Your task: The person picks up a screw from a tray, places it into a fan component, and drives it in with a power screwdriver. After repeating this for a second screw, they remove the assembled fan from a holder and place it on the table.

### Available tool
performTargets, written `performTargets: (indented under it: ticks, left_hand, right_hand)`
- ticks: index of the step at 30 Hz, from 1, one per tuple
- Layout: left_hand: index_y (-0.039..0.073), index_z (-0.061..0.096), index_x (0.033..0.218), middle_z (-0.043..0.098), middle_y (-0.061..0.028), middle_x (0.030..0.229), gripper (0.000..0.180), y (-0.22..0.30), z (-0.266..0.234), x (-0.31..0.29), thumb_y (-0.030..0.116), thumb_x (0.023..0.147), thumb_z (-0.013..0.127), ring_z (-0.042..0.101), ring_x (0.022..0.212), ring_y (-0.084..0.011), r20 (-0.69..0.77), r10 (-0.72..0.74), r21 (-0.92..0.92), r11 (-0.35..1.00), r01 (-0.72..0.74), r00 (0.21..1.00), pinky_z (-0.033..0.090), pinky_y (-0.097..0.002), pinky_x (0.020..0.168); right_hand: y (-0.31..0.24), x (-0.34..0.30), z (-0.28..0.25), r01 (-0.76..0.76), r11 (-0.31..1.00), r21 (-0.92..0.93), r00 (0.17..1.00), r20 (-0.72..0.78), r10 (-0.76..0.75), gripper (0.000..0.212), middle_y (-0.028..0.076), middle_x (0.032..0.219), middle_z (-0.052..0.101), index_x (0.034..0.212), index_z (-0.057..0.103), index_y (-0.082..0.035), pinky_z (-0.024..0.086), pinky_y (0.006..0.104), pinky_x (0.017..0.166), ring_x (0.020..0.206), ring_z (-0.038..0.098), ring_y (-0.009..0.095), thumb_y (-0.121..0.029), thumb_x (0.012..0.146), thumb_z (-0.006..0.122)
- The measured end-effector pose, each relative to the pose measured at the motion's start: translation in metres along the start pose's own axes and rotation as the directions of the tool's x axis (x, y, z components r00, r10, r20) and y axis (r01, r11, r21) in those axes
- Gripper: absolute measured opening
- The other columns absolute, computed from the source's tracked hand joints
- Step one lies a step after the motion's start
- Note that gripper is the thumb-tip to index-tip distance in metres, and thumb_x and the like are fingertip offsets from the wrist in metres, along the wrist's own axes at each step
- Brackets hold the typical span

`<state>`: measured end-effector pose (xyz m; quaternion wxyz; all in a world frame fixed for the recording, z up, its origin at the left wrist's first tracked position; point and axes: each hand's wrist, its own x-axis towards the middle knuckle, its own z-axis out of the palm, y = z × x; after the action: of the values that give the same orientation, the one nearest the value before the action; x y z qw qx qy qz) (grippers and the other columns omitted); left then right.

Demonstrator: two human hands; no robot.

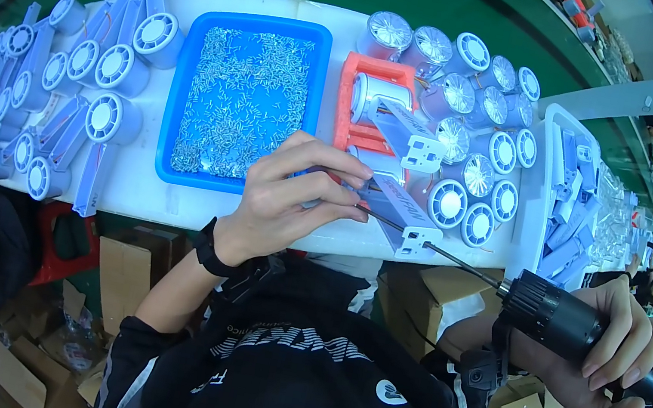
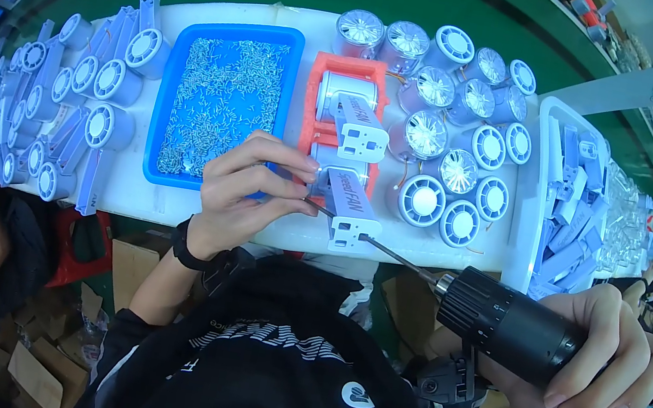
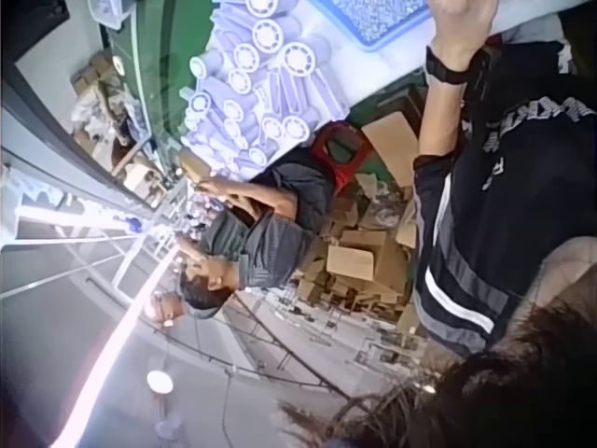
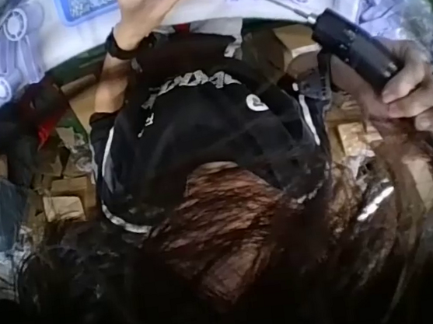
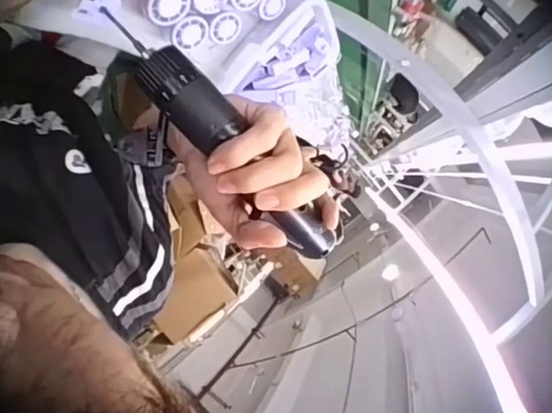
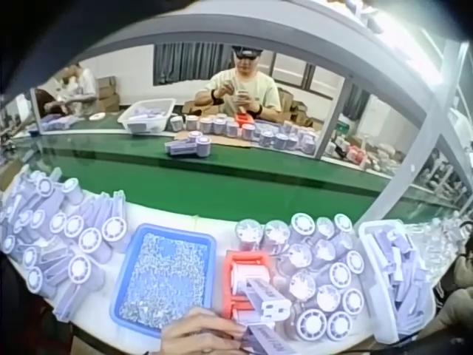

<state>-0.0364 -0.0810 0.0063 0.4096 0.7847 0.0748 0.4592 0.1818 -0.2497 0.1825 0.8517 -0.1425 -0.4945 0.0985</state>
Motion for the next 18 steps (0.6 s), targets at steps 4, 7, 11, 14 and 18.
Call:
performTargets:
  ticks: [4,7,11,14,18]
  left_hand:
    - [0.01,0.074,0.084,0.076,-0.0033,0.108,0.018,0.0001,-0.001,0.0003,0.012,0.072,0.088,0.068,0.092,-0.0163,-0.002,-0.015,0.004,1.0,0.015,1.0,0.047,-0.0321,0.079]
    - [0.01,0.074,0.084,0.076,-0.0029,0.108,0.018,-0.0007,-0.0015,0.0009,0.012,0.072,0.088,0.068,0.091,-0.0159,0.007,-0.014,0.011,1.0,0.014,1.0,0.047,-0.0321,0.079]
    - [0.011,0.074,0.083,0.076,-0.002,0.107,0.017,-0.0007,-0.0018,0.0023,0.012,0.073,0.087,0.068,0.09,-0.0156,0.028,-0.006,0.027,1.0,0.005,1.0,0.046,-0.0321,0.079]
    - [0.011,0.074,0.083,0.076,-0.0015,0.107,0.017,-0.0004,-0.0018,0.0028,0.012,0.073,0.087,0.068,0.089,-0.0155,0.049,0.01,0.053,0.999,-0.012,0.999,0.046,-0.0322,0.079]
    - [0.01,0.074,0.081,0.076,-0.0009,0.104,0.015,0.0017,-0.0021,0.0027,0.012,0.074,0.086,0.067,0.087,-0.0147,0.035,0.001,0.061,0.998,-0.003,0.999,0.046,-0.0319,0.079]
  right_hand:
    - [0.0005,-0.0005,0.0008,-0.013,1.0,0.002,1.0,-0.005,0.013,0.044,0.003,0.074,0.062,0.111,0.054,-0.002,0.059,0.0189,0.045,0.047,0.061,0.008,-0.018,0.078,0.078]
    - [0.0018,-0.001,0.001,-0.011,1.0,0.004,1.0,-0.007,0.011,0.044,0.003,0.074,0.062,0.112,0.054,-0.002,0.059,0.0191,0.045,0.047,0.061,0.008,-0.018,0.078,0.078]
    - [0.0027,0.0,0.0014,0.005,1.0,0.002,1.0,0.002,-0.005,0.044,0.003,0.074,0.062,0.112,0.054,-0.002,0.059,0.0195,0.044,0.046,0.061,0.008,-0.018,0.078,0.078]
    - [0.0034,-0.0002,0.0015,0.012,1.0,0.002,1.0,0.009,-0.012,0.045,0.003,0.073,0.062,0.113,0.053,-0.002,0.059,0.0197,0.044,0.046,0.062,0.009,-0.017,0.079,0.078]
    - [0.0048,-0.0043,0.0038,0.044,0.998,-0.039,0.999,0.015,-0.043,0.046,0.003,0.076,0.061,0.114,0.053,-0.002,0.058,0.0201,0.045,0.049,0.062,0.008,-0.017,0.079,0.079]
